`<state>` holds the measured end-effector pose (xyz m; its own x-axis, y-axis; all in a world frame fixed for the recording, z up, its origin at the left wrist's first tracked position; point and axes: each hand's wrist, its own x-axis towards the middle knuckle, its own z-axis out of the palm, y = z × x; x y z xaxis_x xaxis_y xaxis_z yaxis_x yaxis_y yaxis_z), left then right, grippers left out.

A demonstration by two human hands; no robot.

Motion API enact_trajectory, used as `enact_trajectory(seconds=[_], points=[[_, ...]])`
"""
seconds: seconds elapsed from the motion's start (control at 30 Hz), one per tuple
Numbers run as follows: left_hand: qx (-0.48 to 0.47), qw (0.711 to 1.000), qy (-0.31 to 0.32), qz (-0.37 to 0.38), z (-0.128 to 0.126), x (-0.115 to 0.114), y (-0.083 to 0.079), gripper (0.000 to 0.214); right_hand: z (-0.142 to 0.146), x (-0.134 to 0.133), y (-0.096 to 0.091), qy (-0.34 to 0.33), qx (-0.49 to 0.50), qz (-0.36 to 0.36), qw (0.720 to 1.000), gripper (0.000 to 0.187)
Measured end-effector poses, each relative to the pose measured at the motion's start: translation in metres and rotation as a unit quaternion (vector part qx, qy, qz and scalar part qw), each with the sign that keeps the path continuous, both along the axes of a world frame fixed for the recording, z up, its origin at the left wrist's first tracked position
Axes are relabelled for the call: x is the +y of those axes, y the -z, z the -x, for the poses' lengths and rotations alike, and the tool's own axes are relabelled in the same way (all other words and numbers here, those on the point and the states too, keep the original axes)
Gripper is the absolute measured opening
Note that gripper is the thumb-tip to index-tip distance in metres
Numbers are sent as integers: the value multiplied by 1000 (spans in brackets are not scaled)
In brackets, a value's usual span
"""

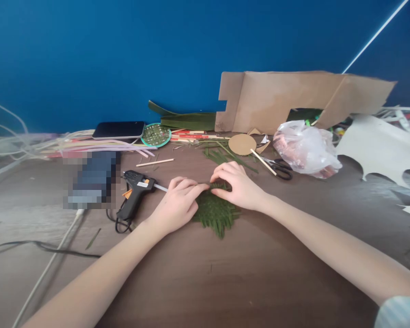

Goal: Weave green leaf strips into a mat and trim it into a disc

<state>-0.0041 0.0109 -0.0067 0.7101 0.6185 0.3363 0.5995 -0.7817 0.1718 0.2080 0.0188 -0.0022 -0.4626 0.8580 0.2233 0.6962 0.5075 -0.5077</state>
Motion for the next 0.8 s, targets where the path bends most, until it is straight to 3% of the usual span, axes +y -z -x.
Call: enact_trajectory(seconds=[0.23, 0.8], points=[[-4, 1000, -5, 17, 1, -1, -1, 42, 9, -7, 2, 23, -31, -2, 999, 10], [-3, 998, -17, 53, 1, -3, -5, 44, 10, -3, 2, 3, 24, 32, 999, 13]])
